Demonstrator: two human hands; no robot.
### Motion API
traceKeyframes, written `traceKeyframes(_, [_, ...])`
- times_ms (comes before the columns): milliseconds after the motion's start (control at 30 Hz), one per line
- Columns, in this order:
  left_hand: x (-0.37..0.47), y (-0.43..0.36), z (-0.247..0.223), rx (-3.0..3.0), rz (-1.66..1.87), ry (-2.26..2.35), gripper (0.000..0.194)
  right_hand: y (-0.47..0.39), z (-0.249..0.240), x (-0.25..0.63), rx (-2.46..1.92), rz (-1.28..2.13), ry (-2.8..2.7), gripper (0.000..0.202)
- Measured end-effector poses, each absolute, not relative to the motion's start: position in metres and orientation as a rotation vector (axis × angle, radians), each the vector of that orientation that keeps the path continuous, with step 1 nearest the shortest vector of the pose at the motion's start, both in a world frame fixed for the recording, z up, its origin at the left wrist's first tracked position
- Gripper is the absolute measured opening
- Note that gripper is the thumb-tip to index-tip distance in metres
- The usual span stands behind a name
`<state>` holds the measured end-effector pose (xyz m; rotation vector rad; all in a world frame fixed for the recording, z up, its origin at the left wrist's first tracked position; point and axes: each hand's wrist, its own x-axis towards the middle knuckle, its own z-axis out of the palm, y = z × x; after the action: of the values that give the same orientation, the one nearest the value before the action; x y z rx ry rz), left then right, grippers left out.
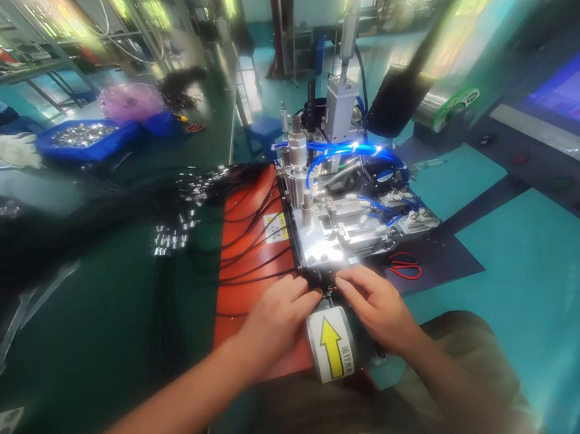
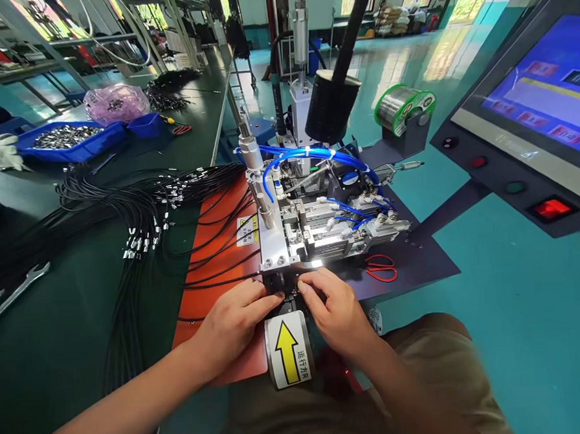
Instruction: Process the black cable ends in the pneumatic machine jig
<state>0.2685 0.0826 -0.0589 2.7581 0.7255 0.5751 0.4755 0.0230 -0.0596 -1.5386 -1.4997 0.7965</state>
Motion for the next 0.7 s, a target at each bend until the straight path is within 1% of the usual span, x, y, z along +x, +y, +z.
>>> traceKeyframes(267, [0.269, 0.083, -0.058, 2.755, 0.587, 0.712, 0.022, 0.024, -0.064, 0.476, -1.547, 0.672, -1.544, 0.013])
traceKeyframes(700, [0.268, 0.083, -0.057, 2.764, 0.558, 0.715, 0.021, 0.024, -0.071, 0.472, -1.660, 0.775, -1.482, 0.019])
